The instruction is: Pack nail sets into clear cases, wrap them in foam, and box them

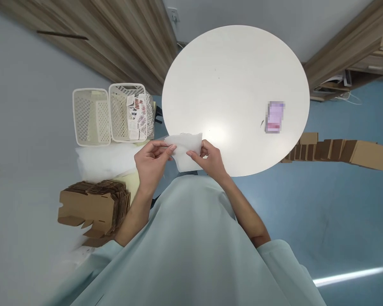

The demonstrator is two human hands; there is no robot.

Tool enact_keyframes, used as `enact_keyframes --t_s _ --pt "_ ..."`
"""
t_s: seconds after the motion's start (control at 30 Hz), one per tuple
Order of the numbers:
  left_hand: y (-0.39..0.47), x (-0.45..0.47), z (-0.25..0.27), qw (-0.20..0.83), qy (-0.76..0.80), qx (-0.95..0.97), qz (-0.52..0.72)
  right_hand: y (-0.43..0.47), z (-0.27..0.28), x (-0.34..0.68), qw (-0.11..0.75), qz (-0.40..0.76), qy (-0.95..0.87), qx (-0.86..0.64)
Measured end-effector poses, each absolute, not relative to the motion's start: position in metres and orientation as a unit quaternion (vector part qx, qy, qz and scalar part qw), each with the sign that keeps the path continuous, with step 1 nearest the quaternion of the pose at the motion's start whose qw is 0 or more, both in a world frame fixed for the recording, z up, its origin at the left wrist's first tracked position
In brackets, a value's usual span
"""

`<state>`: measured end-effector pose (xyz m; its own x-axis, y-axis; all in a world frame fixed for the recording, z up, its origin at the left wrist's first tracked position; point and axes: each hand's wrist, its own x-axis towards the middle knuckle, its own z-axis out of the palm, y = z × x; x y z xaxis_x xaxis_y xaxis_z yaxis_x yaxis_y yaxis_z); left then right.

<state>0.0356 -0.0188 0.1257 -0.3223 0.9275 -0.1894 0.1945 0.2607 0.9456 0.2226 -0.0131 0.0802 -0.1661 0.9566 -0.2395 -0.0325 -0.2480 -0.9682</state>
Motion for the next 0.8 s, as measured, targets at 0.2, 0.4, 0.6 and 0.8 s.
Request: enact_keyframes --t_s 0.2,0.4,0.6,0.8 --pt "-0.013 0.075 0.126 0.422 0.648 0.434 0.462 -0.026 0.092 0.266 0.434 0.61 -0.477 -0.461" --pt "-0.011 0.098 0.13 0.457 0.583 0.478 0.473 -0.034 0.096 0.283 0.46 0.634 -0.466 -0.411" --pt "-0.015 0.107 0.123 0.449 0.526 0.538 0.482 -0.034 0.09 0.283 0.441 0.624 -0.481 -0.431" --pt "-0.019 0.108 0.121 0.447 0.484 0.585 0.473 -0.038 0.089 0.288 0.456 0.537 -0.534 -0.467"
